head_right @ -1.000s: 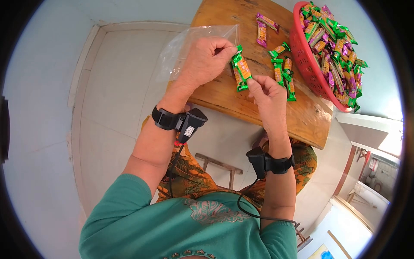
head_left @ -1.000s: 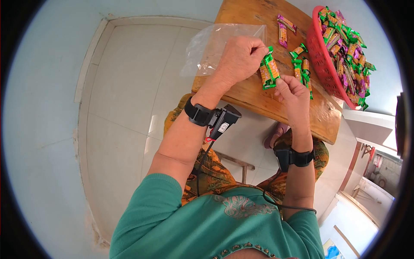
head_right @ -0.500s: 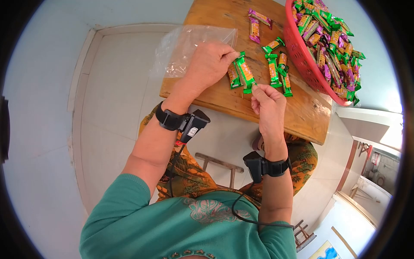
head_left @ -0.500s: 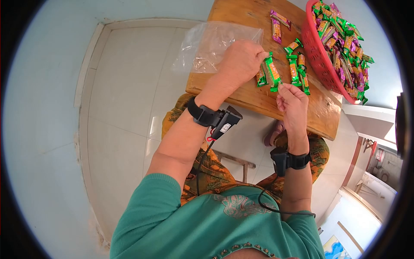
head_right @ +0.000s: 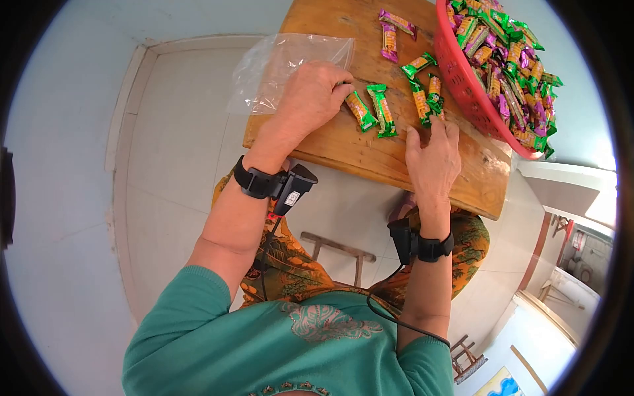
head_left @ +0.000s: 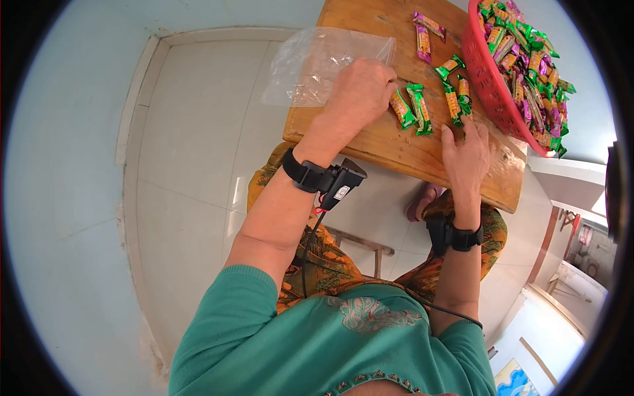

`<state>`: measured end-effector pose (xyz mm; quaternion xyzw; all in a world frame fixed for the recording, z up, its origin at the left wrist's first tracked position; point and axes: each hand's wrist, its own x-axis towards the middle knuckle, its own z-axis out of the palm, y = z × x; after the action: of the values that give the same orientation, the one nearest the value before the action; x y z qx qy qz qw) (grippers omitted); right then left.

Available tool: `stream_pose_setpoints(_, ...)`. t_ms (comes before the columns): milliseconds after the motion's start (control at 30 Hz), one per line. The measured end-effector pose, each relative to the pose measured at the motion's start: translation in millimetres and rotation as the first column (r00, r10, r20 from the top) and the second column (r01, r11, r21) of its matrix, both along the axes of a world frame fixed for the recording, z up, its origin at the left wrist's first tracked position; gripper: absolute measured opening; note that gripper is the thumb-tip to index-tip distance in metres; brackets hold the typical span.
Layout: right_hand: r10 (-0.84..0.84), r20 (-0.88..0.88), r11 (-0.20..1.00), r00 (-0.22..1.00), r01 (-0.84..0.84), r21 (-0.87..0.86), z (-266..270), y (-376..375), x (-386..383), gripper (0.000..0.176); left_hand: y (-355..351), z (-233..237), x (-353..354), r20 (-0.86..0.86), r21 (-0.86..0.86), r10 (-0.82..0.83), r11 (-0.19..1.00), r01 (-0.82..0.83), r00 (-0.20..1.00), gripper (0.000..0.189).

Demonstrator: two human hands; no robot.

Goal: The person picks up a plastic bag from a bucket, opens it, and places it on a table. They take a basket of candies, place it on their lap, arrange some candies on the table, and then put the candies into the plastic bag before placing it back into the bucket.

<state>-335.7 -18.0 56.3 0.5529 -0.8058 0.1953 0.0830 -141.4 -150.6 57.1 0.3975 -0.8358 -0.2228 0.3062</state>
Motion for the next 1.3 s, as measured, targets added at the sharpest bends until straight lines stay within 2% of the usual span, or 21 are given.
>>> stream_pose_setpoints(133, -0.064, -0.021, 0.997, 0.998, 0.065, 0.044, -1, -8, 2, 0.040, 0, 0, 0, 0.017, -0.029, 0.008, 1.000, -0.007, 1.000, 0.014)
stream_pose_setpoints(200, -0.115, -0.072, 0.991, 0.991, 0.120, 0.067, -1, -13, 5, 0.034, 1, 2, 0, -0.001, -0.027, 0.023, 0.999, -0.023, 1.000, 0.014)
stream_pose_setpoints(433, -0.118, -0.225, 0.992, 0.967, 0.123, 0.008, -17, -16, -3, 0.020, -2, 0, 0, -0.096, -0.061, 0.010, 0.998, -0.016, 0.995, 0.014)
stream_pose_setpoints(533, -0.057, -0.223, 0.997, 0.973, 0.046, -0.054, -5, -7, 0, 0.013, -4, 0, 0, -0.145, -0.118, -0.033, 0.993, 0.016, 0.989, 0.019)
stream_pose_setpoints(600, 0.111, -0.120, 0.954, 0.987, -0.139, -0.266, 6, -4, 8, 0.010, -1, 2, -2, -0.204, -0.082, -0.063, 0.996, 0.047, 0.977, 0.023)
stream_pose_setpoints(633, 0.111, -0.120, 0.954, 0.987, -0.139, -0.266, 13, -5, 13, 0.010, 0, 5, -3, -0.264, -0.047, -0.091, 0.996, 0.081, 0.960, 0.026)
stream_pose_setpoints(667, 0.192, -0.110, 0.921, 0.975, -0.218, -0.322, 20, -6, 19, 0.011, 1, 7, -3, -0.264, -0.047, -0.091, 0.996, 0.081, 0.960, 0.026)
stream_pose_setpoints(700, 0.272, -0.105, 0.879, 0.957, -0.291, -0.378, 25, -7, 23, 0.012, 1, 9, -4, -0.292, -0.019, -0.148, 0.989, 0.149, 0.945, 0.028)
stream_pose_setpoints(733, 0.272, -0.105, 0.878, 0.957, -0.291, -0.379, 28, -8, 25, 0.012, 2, 10, -4, -0.322, 0.007, -0.204, 0.976, 0.218, 0.925, 0.030)
stream_pose_setpoints(800, 0.379, 0.042, 0.849, 0.924, -0.329, -0.414, 31, -11, 28, 0.011, -2, 6, -3, -0.329, -0.036, -0.240, 0.970, 0.242, 0.914, 0.030)
stream_pose_setpoints(833, 0.381, 0.042, 0.848, 0.924, -0.331, -0.414, 34, -11, 28, 0.011, -3, 4, -2, -0.334, -0.077, -0.274, 0.962, 0.264, 0.902, 0.029)
stream_pose_setpoints(900, 0.321, 0.403, 0.916, 0.857, -0.173, -0.362, 39, -9, 28, 0.006, -4, 6, 4, -0.290, -0.063, -0.294, 0.955, 0.289, 0.911, 0.028)
stream_pose_setpoints(933, 0.322, 0.402, 0.916, 0.857, -0.174, -0.362, 36, -10, 26, 0.006, -5, 9, 7, -0.246, -0.047, -0.318, 0.947, 0.317, 0.916, 0.028)
stream_pose_setpoints(1000, 0.308, 0.730, 0.930, 0.610, -0.032, -0.366, 27, -12, 19, 0.008, -5, 9, 8, -0.274, -0.011, -0.341, 0.936, 0.352, 0.899, 0.025)
stream_pose_setpoints(1067, 0.298, 0.772, 0.937, 0.561, -0.015, -0.350, 29, -14, 17, 0.009, -6, 10, 10, -0.303, 0.026, -0.363, 0.921, 0.389, 0.881, 0.023)
stream_pose_setpoints(1100, 0.286, 0.811, 0.943, 0.510, 0.001, -0.333, 30, -14, 17, 0.011, -6, 12, 11, -0.300, 0.114, -0.365, 0.904, 0.413, 0.881, 0.017)
stream_pose_setpoints(1133, 0.286, 0.811, 0.943, 0.510, 0.001, -0.333, 31, -15, 18, 0.011, -6, 13, 13, -0.297, 0.202, -0.366, 0.879, 0.433, 0.882, 0.014)
stream_pose_setpoints(1200, 0.268, 0.873, 0.946, 0.408, 0.058, -0.318, 31, -17, 18, 0.012, -8, 17, 15, -0.291, 0.267, -0.332, 0.872, 0.409, 0.897, 0.013)
stream_pose_setpoints(1233, 0.269, 0.873, 0.946, 0.408, 0.058, -0.318, 31, -17, 18, 0.012, -8, 18, 16, -0.284, 0.330, -0.297, 0.862, 0.384, 0.911, 0.016)
stream_pose_setpoints(1300, 0.281, 0.905, 0.945, 0.320, 0.073, -0.319, 29, -17, 17, 0.013, -7, 17, 16, -0.313, 0.366, -0.263, 0.853, 0.371, 0.913, 0.019)
